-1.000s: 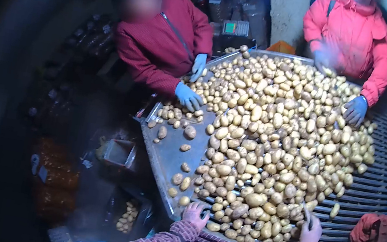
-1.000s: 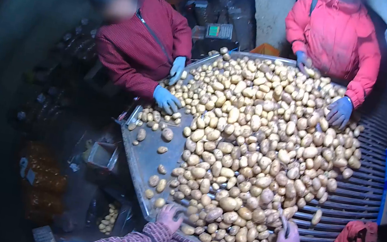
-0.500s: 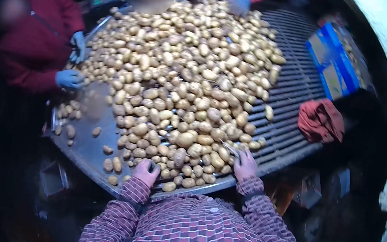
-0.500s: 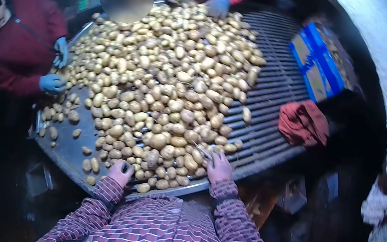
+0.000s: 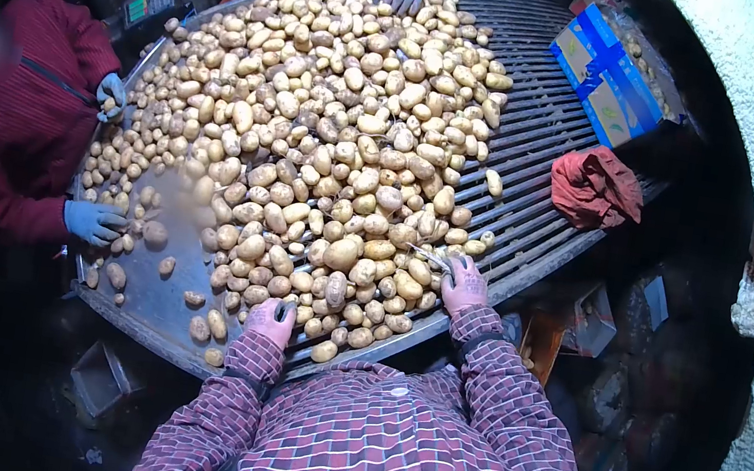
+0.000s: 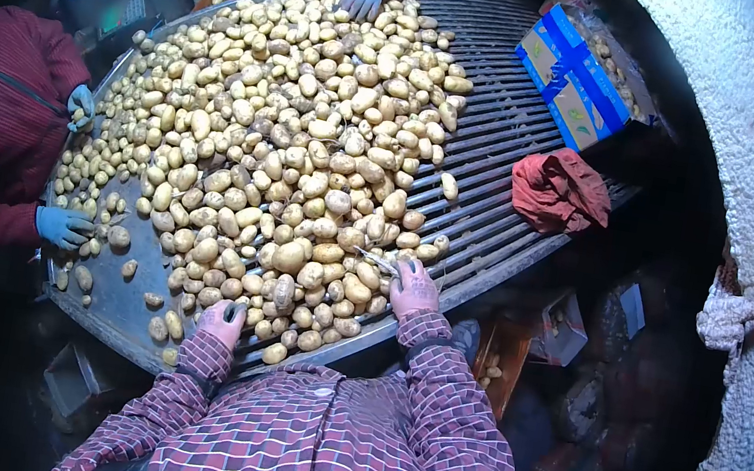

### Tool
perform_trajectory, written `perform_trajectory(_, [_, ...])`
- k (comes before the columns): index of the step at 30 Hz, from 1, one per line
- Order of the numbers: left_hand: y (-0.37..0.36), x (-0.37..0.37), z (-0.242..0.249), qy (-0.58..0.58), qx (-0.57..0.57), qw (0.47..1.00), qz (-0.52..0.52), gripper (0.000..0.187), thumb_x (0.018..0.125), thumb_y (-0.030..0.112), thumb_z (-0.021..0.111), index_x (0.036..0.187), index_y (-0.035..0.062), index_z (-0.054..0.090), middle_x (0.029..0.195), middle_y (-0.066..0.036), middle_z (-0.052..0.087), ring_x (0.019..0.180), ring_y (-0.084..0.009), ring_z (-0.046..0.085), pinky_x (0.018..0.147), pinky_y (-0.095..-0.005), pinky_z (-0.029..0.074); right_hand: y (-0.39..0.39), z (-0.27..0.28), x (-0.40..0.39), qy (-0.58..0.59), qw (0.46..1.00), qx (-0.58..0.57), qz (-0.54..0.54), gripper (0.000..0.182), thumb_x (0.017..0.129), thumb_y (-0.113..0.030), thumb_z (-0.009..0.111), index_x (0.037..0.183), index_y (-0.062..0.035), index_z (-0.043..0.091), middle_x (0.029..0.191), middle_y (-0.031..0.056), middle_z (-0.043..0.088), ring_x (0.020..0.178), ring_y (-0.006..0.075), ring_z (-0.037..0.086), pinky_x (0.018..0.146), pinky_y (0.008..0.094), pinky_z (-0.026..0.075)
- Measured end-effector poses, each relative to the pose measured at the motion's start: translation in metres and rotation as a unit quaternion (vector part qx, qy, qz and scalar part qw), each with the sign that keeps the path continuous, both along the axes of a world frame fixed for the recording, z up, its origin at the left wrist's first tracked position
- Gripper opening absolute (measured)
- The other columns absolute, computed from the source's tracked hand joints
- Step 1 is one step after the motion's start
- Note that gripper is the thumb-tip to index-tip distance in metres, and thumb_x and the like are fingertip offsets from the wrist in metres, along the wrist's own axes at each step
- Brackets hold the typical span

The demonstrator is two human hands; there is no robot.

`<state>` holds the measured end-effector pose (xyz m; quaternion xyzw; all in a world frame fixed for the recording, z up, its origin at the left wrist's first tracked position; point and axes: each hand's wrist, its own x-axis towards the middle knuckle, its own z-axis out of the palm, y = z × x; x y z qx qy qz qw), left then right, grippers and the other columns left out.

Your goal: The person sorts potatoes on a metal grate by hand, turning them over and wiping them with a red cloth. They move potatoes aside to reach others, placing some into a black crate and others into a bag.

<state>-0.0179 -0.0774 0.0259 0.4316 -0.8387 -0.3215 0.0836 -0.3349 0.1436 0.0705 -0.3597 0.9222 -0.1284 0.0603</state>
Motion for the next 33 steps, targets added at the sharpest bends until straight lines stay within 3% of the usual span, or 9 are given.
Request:
perform_trajectory(11, [-0.011, -0.012, 0.028, 0.009, 0.120, 0.992, 0.039, 0.027, 0.084, 0.031, 0.066, 0.098, 0.0076, 0.068, 0.087, -0.019, 0.068, 0.084, -0.0355, 0.066, 0.076, -0.0428, 0.052, 0.001, -0.001, -0.003, -0.036, 0.999, -0.018, -0.017, 0.048, 0.079, -0.023, 0.063, 0.124, -0.0082, 0.055, 0.118, 0.0178, 0.057, 0.105, 0.0360, 0.059, 0.090, 0.0447, 0.048])
perform_trajectory(14, [-0.025, -0.050, 0.054, 0.084, 0.102, 0.989, 0.067, 0.029, 0.084, 0.030, 0.066, 0.104, 0.0097, 0.067, 0.092, -0.018, 0.069, 0.087, -0.0341, 0.066, 0.077, -0.0413, 0.053, 0.003, -0.006, -0.004, -0.039, 0.999, -0.014, -0.018, 0.048, 0.079, -0.023, 0.062, 0.124, -0.0076, 0.056, 0.118, 0.0176, 0.057, 0.105, 0.0355, 0.059, 0.090, 0.0449, 0.048])
perform_trajectory(16, [-0.047, -0.088, 0.047, 0.135, 0.007, 0.991, 0.012, 0.034, 0.086, 0.027, 0.066, 0.116, 0.0114, 0.063, 0.096, -0.020, 0.068, 0.090, -0.0324, 0.067, 0.080, -0.0404, 0.052, 0.001, 0.000, -0.003, -0.055, 0.998, -0.029, -0.016, 0.046, 0.079, -0.022, 0.061, 0.123, -0.0071, 0.056, 0.117, 0.0172, 0.058, 0.103, 0.0354, 0.060, 0.089, 0.0444, 0.049])
perform_trajectory(18, [-0.066, -0.136, 0.084, 0.021, 0.061, 0.998, -0.023, 0.049, 0.084, 0.030, 0.067, 0.128, 0.0125, 0.055, 0.106, -0.020, 0.067, 0.099, -0.0326, 0.065, 0.085, -0.0401, 0.051, 0.001, 0.002, -0.001, -0.047, 0.998, -0.044, -0.019, 0.042, 0.079, -0.020, 0.061, 0.119, -0.0088, 0.058, 0.113, 0.0168, 0.058, 0.100, 0.0362, 0.060, 0.088, 0.0440, 0.049])
perform_trajectory(20, [-0.078, -0.174, 0.079, -0.064, 0.031, 0.991, -0.110, 0.058, 0.083, 0.035, 0.067, 0.134, 0.0133, 0.050, 0.113, -0.019, 0.065, 0.108, -0.0329, 0.062, 0.092, -0.0405, 0.048, 0.001, 0.002, 0.000, -0.041, 0.997, -0.059, -0.021, 0.037, 0.078, -0.016, 0.061, 0.115, -0.0111, 0.060, 0.109, 0.0163, 0.059, 0.099, 0.0370, 0.059, 0.086, 0.0438, 0.049])
perform_trajectory(22, [-0.085, -0.205, 0.065, -0.194, 0.032, 0.968, -0.155, 0.055, 0.084, 0.039, 0.066, 0.128, 0.0084, 0.052, 0.118, -0.020, 0.062, 0.112, -0.0314, 0.060, 0.097, -0.0415, 0.045, 0.004, -0.006, -0.002, -0.024, 0.997, -0.077, -0.017, 0.035, 0.077, -0.015, 0.061, 0.112, -0.0112, 0.062, 0.106, 0.0159, 0.059, 0.096, 0.0370, 0.060, 0.083, 0.0452, 0.050])
perform_trajectory(25, [-0.085, -0.211, 0.077, -0.211, 0.041, 0.962, -0.166, 0.044, 0.088, 0.036, 0.062, 0.122, 0.0084, 0.054, 0.118, -0.018, 0.063, 0.114, -0.0318, 0.059, 0.097, -0.0420, 0.046, 0.006, -0.008, -0.002, -0.021, 0.996, -0.083, -0.018, 0.035, 0.077, -0.016, 0.061, 0.111, -0.0106, 0.062, 0.106, 0.0159, 0.059, 0.096, 0.0369, 0.060, 0.084, 0.0448, 0.049])
perform_trajectory(28, [-0.077, -0.180, 0.017, -0.060, -0.097, 0.986, -0.124, 0.029, 0.087, 0.034, 0.063, 0.106, 0.0125, 0.062, 0.100, -0.018, 0.065, 0.093, -0.0353, 0.063, 0.083, -0.0454, 0.050, 0.004, -0.001, -0.001, -0.034, 0.996, -0.081, -0.024, 0.035, 0.077, -0.017, 0.061, 0.111, -0.0102, 0.062, 0.106, 0.0163, 0.059, 0.096, 0.0368, 0.060, 0.085, 0.0443, 0.049])
perform_trajectory(33, [-0.028, -0.104, 0.062, 0.109, -0.065, 0.985, -0.117, 0.021, 0.084, 0.027, 0.068, 0.094, 0.0083, 0.064, 0.093, -0.016, 0.065, 0.088, -0.0343, 0.063, 0.077, -0.0445, 0.050, 0.004, 0.002, -0.003, -0.084, 0.991, -0.091, -0.043, 0.036, 0.080, -0.021, 0.059, 0.114, -0.0099, 0.063, 0.110, 0.0158, 0.060, 0.101, 0.0377, 0.059, 0.087, 0.0448, 0.049])
